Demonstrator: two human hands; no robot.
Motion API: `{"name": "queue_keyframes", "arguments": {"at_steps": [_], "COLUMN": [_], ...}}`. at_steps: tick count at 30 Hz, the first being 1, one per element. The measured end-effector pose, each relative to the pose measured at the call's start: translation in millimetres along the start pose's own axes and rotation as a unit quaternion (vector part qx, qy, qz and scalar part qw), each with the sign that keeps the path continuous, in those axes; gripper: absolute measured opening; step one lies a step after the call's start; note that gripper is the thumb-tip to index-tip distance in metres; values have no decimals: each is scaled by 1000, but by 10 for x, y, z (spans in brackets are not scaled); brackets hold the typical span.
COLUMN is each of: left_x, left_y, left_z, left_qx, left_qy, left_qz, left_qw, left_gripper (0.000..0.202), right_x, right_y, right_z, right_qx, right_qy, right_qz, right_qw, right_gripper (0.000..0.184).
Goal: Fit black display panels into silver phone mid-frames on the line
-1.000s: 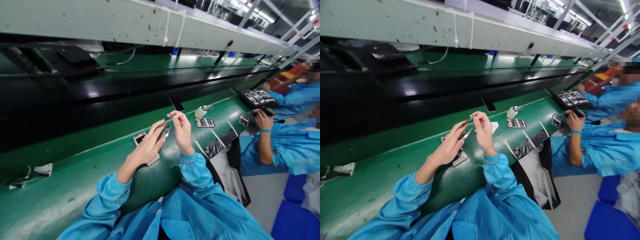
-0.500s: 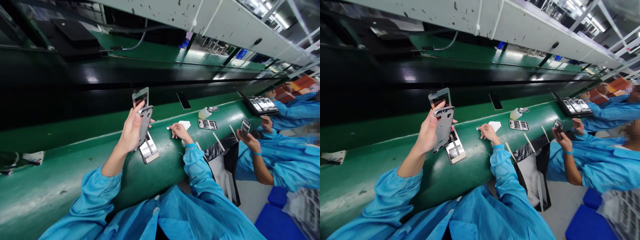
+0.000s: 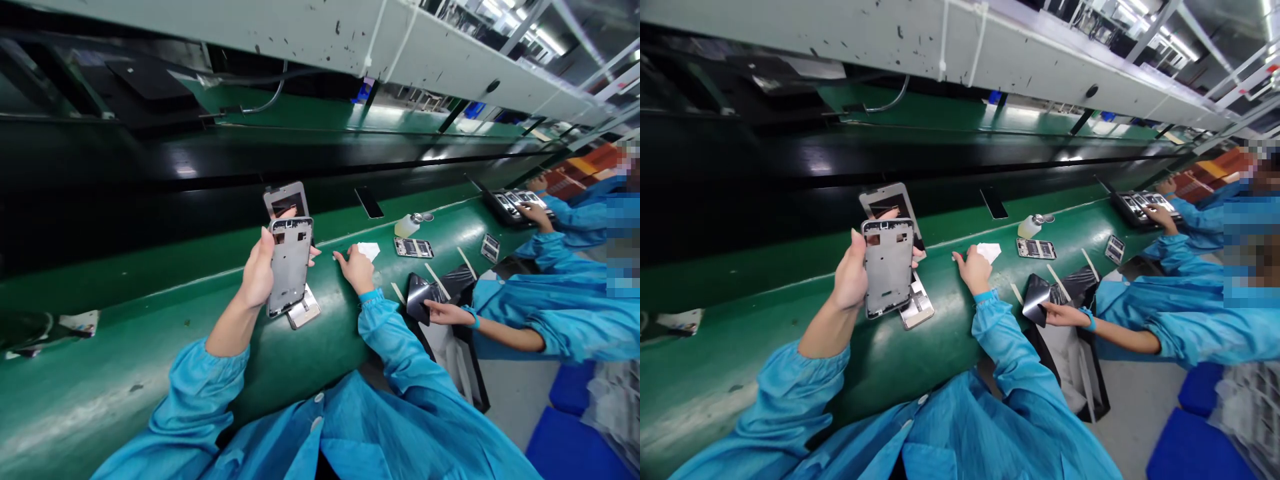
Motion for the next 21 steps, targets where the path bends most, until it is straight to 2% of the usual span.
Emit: {"name": "queue_keyframes", "arguments": {"at_steps": [3, 6, 7, 9, 11, 12, 15, 18, 21], "left_x": [-130, -295, -350, -450, -518, -534, -523, -507, -521], "left_y": [31, 59, 67, 80, 92, 104, 205, 370, 525], "left_z": [-88, -201, -237, -301, -351, -370, -419, -486, -558], "left_qx": [61, 114, 125, 137, 139, 137, 110, 82, 63], "left_qy": [-41, -80, -91, -111, -123, -122, -99, -78, -69], "left_qz": [-82, -143, -154, -166, -168, -169, -180, -201, -238], "left_qw": [994, 980, 976, 970, 968, 968, 973, 973, 967], "left_gripper": [105, 102, 101, 101, 102, 102, 97, 92, 83], "right_x": [81, 129, 120, 72, 22, 4, 29, 97, 96], "right_y": [-241, -591, -729, -1016, -1252, -1326, -1382, -1286, -1206], "right_z": [-129, -390, -515, -805, -1072, -1166, -1282, -1337, -1445], "right_qx": [48, 118, 142, 174, 173, 164, 128, 94, 64], "right_qy": [-2, -53, -93, -202, -301, -329, -328, -312, -366], "right_qz": [52, 148, 204, 326, 412, 431, 487, 555, 575], "right_qw": [998, 981, 964, 907, 843, 824, 799, 766, 729], "right_gripper": [41, 70, 80, 87, 82, 79, 76, 73, 78]}}
Point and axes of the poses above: each hand's wrist, its own z-axis towards the middle knuckle, its own x-axis out of the back of the hand, y = z × x, the point moved 9 cm from there along z, towards the middle knuckle, and after that the axes turned 6 degrees about z, right-handed, at the moved point
